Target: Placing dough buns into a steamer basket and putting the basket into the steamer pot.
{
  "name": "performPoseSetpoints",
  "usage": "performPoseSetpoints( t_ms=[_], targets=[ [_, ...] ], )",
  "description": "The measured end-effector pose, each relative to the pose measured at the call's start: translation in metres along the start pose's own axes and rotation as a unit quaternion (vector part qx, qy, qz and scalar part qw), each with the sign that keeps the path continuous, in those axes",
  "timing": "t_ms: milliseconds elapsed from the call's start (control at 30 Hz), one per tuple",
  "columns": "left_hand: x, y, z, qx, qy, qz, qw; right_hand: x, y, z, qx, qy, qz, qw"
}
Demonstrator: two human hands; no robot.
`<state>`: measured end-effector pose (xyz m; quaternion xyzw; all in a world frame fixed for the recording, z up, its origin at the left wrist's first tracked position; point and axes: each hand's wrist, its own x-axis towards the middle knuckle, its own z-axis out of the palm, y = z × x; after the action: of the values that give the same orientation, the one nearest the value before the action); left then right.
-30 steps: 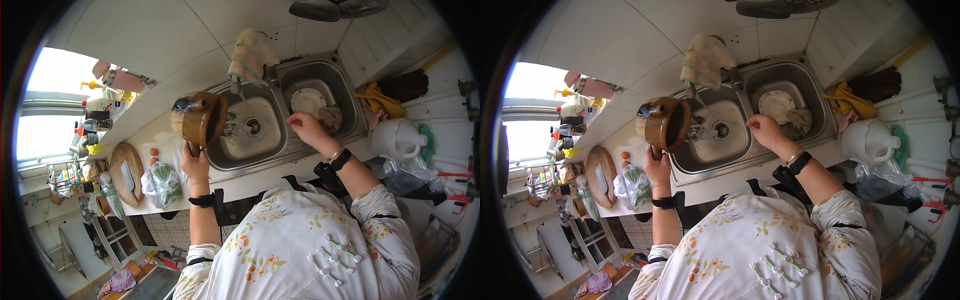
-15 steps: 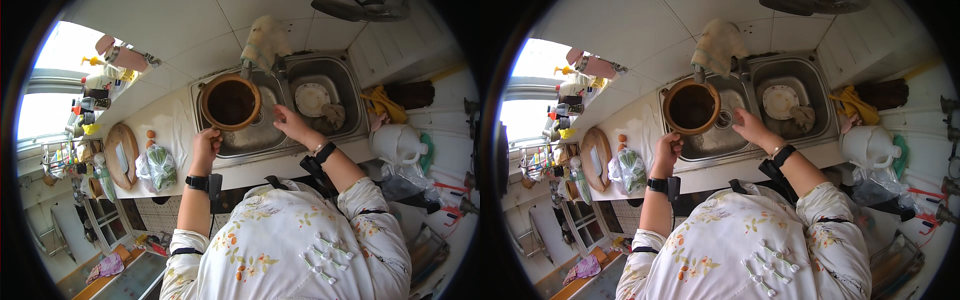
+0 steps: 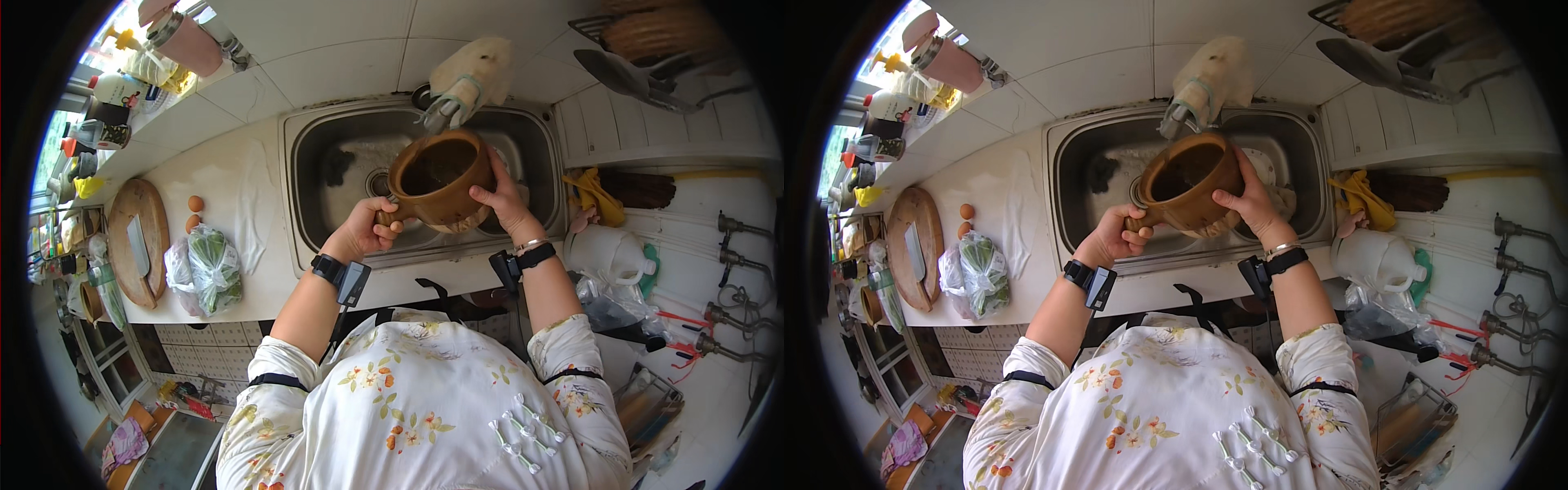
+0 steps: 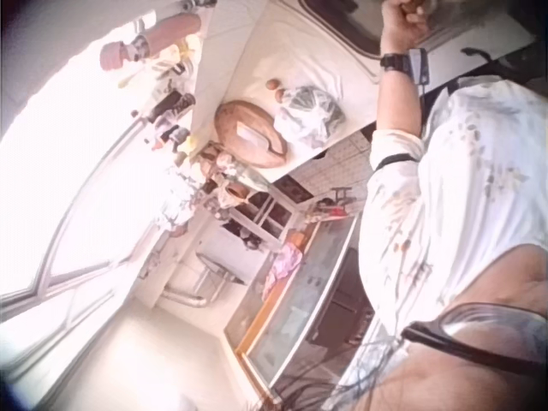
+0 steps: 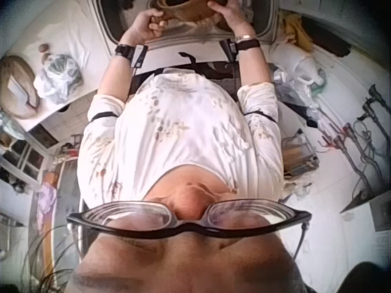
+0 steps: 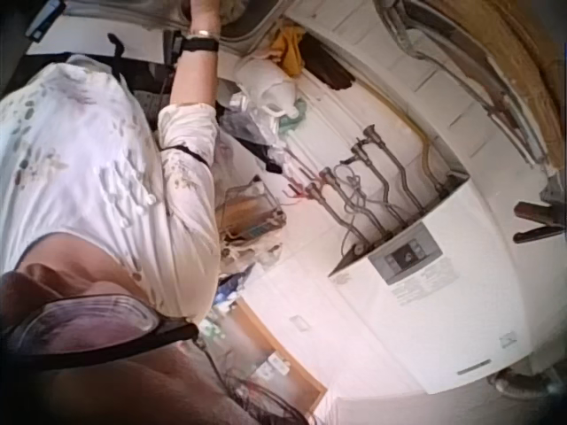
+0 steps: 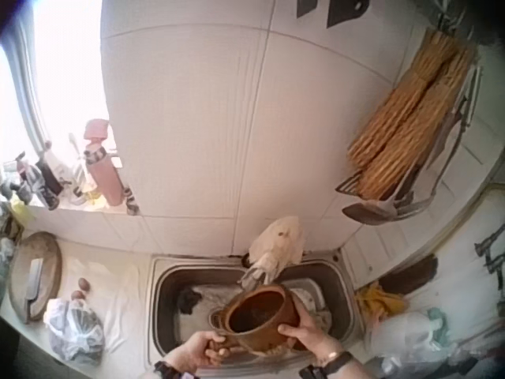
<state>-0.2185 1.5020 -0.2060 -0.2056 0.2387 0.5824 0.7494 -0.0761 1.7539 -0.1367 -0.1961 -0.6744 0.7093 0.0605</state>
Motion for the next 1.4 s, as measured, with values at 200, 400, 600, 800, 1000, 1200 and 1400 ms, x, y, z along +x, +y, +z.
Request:
performPoseSetpoints(
  t_ms=[200,400,600,800,1000,1200,1400],
  targets=[
    [-0.006,0.019,-0.014,-0.006,-0.045,-0.028,0.999,0.021,-0.017,0.023,-0.056,-0.001,0.006,0.998],
    [-0.014,0.023,-0.028,-0.017,-0.056,-0.037,0.998,0.022,-0.017,0.045,-0.067,0.021,0.026,0.997],
    [-0.016,0.022,-0.034,-0.01,-0.059,-0.047,0.997,0.023,-0.015,0.051,-0.026,0.021,0.073,0.997],
    [-0.02,0.033,-0.035,0.006,-0.049,-0.037,0.998,0.027,-0.01,0.055,0.0,0.022,0.077,0.997],
    [-0.021,0.034,-0.027,0.015,-0.041,-0.025,0.999,0.028,-0.011,0.052,0.002,0.042,0.089,0.995],
    [-0.018,0.031,-0.021,0.019,-0.037,-0.038,0.998,0.026,-0.013,0.045,0.017,0.037,0.085,0.996],
    [-0.017,0.027,-0.018,0.006,-0.031,-0.048,0.998,0.024,-0.014,0.043,0.019,0.045,0.088,0.995]
  ],
)
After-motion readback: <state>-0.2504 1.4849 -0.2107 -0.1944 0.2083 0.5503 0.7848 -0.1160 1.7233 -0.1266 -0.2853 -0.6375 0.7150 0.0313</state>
